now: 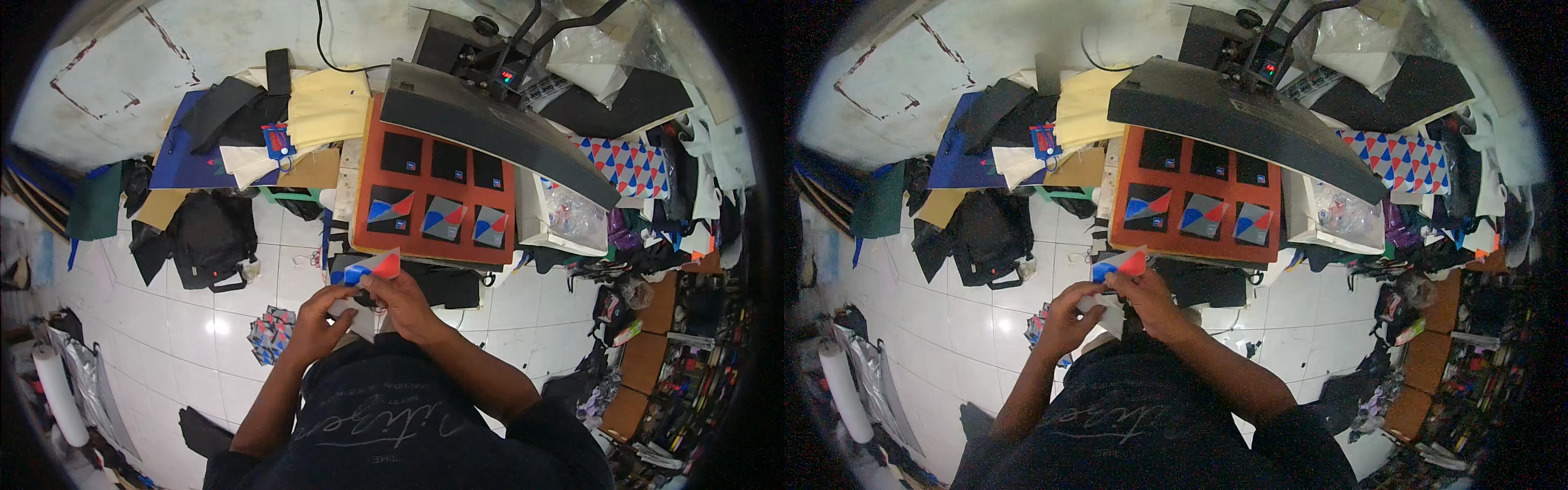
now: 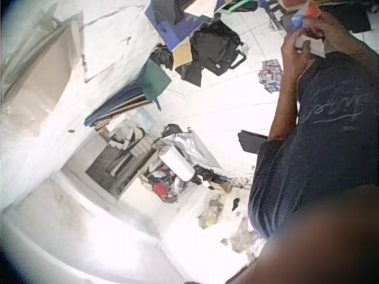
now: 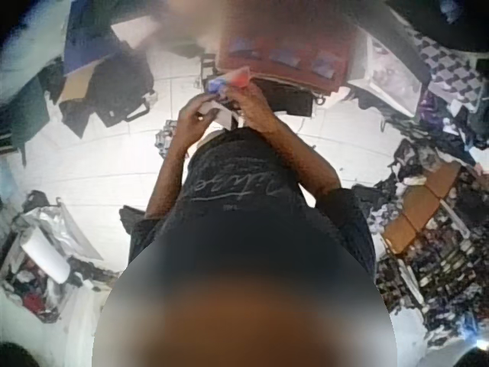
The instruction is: The person places small black rectangular items on a red board, then applies patterned triangular transfers to each item. They use a heat press to apply pressure and heat, then remove the finished items and repeat the process with new items.
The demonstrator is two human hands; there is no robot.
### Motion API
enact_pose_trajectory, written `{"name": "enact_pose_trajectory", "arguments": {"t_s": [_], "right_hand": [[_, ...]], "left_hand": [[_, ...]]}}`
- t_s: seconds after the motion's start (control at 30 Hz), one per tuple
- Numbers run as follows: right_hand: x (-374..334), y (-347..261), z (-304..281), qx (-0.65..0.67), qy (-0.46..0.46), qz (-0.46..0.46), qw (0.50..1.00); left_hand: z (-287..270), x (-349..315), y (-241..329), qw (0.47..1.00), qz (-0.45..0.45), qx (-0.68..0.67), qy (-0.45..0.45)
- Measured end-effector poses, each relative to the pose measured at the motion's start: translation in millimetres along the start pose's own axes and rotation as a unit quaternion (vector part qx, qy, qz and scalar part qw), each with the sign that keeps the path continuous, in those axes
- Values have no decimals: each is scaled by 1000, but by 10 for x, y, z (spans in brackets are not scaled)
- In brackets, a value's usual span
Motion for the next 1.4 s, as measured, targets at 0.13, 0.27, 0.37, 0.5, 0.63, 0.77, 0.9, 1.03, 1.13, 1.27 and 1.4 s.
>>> {"name": "enact_pose_trajectory", "arguments": {"t_s": [0.13,0.27,0.37,0.5,0.63,0.77,0.9,1.03,1.13,1.27,1.4], "right_hand": [[114,-344,-217,-133,23,-83,987],[179,-500,-391,-222,-18,-80,972],[257,-593,-465,-287,-43,-45,956],[678,-914,-656,-270,-33,-70,960],[1484,-1416,-914,-286,6,-141,948],[2429,-1547,-1714,-540,162,-306,768],[2269,-1738,-1470,-682,230,-438,538],[2141,-1763,-1428,-664,266,-286,638],[1920,-1822,-1342,-643,233,-229,693],[1746,-1564,-1063,-700,129,-301,635],[1691,-1242,-785,-742,143,-380,534]], "left_hand": [[-5,-79,-33,999,23,41,2],[44,-94,-18,999,27,29,37],[80,-54,-21,997,18,49,65],[56,-76,-120,989,-24,19,145],[20,-311,-359,968,-140,-65,197],[62,-550,-554,967,-132,-51,213],[104,-836,-728,947,-207,-86,232],[129,-957,-863,944,-196,-92,247],[109,-945,-895,946,-199,-83,242],[41,-835,-858,949,-202,-97,221],[-18,-757,-814,953,-213,-79,202]]}}
Point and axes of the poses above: each hand's wrist, its own x-axis towards the middle knuckle, its own z-axis out of the palm, y = z × x, the point moved 9 cm from there along x, towards the middle knuckle, and after that the axes turned 1 degree about -z, right-handed, at the moved point
